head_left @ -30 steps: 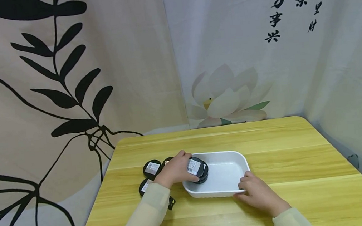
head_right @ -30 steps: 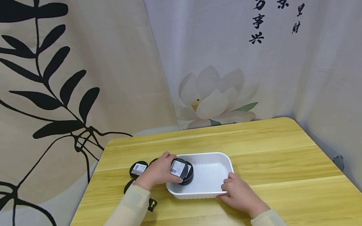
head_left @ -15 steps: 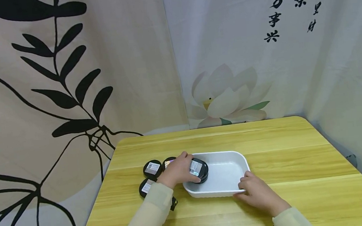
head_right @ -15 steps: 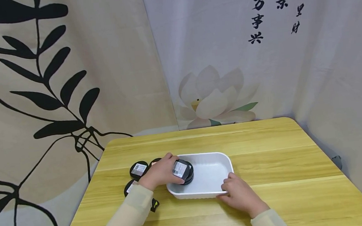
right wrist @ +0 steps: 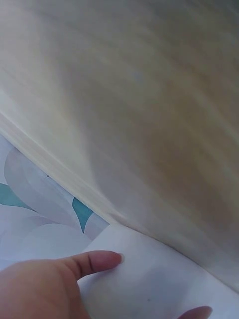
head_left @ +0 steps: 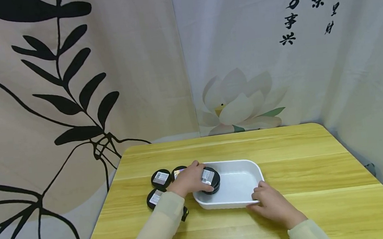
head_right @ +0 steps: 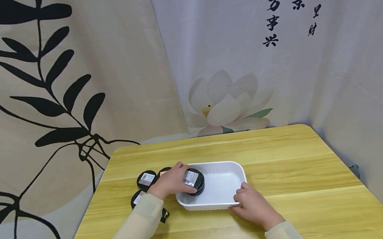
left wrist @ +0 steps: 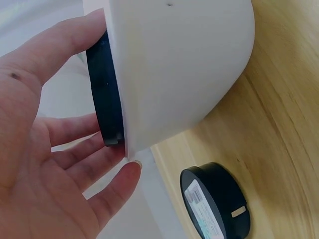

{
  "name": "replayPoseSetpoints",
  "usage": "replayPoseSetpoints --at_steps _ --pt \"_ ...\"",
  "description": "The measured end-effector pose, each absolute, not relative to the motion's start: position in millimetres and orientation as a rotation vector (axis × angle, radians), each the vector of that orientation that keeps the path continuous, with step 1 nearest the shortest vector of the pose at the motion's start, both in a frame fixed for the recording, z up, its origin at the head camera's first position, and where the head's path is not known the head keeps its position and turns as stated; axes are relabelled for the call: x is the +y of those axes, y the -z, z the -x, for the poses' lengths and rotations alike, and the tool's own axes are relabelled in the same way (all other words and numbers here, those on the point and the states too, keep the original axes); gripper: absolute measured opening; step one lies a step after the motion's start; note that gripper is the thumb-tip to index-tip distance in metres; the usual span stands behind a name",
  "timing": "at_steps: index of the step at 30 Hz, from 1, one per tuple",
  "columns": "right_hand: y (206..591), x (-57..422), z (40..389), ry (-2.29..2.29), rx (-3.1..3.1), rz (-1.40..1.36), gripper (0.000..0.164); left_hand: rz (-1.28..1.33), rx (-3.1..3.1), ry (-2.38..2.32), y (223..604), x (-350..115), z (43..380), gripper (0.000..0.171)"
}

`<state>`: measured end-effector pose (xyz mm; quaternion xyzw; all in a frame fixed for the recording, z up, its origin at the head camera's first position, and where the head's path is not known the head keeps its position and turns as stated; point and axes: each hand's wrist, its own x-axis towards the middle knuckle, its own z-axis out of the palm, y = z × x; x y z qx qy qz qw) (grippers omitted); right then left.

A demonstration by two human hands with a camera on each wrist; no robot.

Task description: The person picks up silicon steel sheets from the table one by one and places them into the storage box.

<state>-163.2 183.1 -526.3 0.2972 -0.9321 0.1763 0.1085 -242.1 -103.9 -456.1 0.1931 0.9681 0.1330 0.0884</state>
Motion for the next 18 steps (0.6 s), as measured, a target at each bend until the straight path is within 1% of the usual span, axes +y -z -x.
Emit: replayPoseSetpoints --at_steps 9,18 --pt "529 185 165 -0.519 -2.713 -0.883 0.029 -0.529 2.853 -0.373 449 -97 242 0.093" --pt "529 185 164 -0.541 -2.72 -0.881 0.028 -0.485 2.824 -0.351 444 -92 240 0.095"
